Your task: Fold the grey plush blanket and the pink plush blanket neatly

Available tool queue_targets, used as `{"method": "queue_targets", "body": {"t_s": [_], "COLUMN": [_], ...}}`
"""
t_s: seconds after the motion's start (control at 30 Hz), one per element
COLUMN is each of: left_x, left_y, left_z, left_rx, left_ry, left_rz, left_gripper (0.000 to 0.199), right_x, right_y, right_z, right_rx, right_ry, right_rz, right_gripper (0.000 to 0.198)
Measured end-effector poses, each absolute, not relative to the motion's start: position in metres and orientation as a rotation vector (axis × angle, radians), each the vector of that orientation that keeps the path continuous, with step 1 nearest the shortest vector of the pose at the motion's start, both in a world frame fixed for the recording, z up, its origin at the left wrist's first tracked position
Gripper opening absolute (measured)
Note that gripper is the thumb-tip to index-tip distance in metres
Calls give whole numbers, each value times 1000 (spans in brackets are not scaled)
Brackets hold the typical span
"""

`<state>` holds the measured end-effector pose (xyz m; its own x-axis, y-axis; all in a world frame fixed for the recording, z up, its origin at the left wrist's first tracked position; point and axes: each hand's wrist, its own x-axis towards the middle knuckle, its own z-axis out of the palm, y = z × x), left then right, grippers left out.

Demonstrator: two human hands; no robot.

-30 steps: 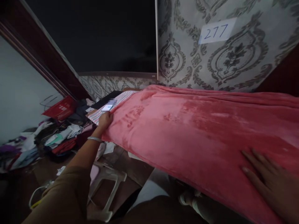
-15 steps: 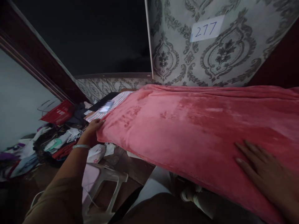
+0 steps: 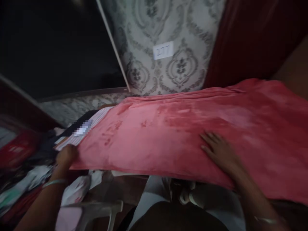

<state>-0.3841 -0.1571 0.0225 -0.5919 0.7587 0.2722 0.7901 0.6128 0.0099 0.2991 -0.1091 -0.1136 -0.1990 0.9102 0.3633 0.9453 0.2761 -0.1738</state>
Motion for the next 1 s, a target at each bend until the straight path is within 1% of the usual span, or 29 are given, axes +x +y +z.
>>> {"method": "queue_targets", "body": {"t_s": [0.03,0.1,0.2,0.3,0.4,0.5,0.57,0.63,0.7,0.87,0.93,1.0], "left_x": [-380,-366,-313,-216,-98,0,42,63,69,64,64,65], "left_y": [-151,-127,-69,-9,28,34,26,16,9,10,11,12], "left_z": [26,30,27,22,17,5,-7,-19,-28,-35,-33,-33], "left_rx": [-1262,-1358,-1783,-2227,-2536,-2746,-2807,-2796,-2765,-2729,-2716,-2709], "left_ry": [-2574,-2360,-2025,-1756,-1515,-1312,-1253,-1245,-1241,-1213,-1219,-1229], "left_rz": [-181,-227,-430,-554,-578,-555,-488,-410,-372,-384,-374,-361], "left_gripper": [45,53,60,65,66,63,59,54,52,51,51,52], "right_x": [294,286,279,275,273,279,294,324,367,490,526,550], "right_y": [-111,-114,-116,-119,-123,-124,-122,-120,-119,-129,-136,-141], "right_z": [-106,-90,-72,-60,-53,-48,-44,-37,-28,-4,-1,-3], "right_rx": [-1703,-1758,-1789,-1816,-1773,-1626,-1550,-1586,-1709,-2072,-2187,-2280], "right_ry": [-2172,-2161,-2130,-2101,-2063,-1992,-1940,-1827,-1627,-1041,-886,-810], "right_rz": [-90,-14,81,143,206,341,399,375,277,-54,-133,-168], "right_gripper": [62,59,58,58,58,60,60,52,48,59,60,56]}}
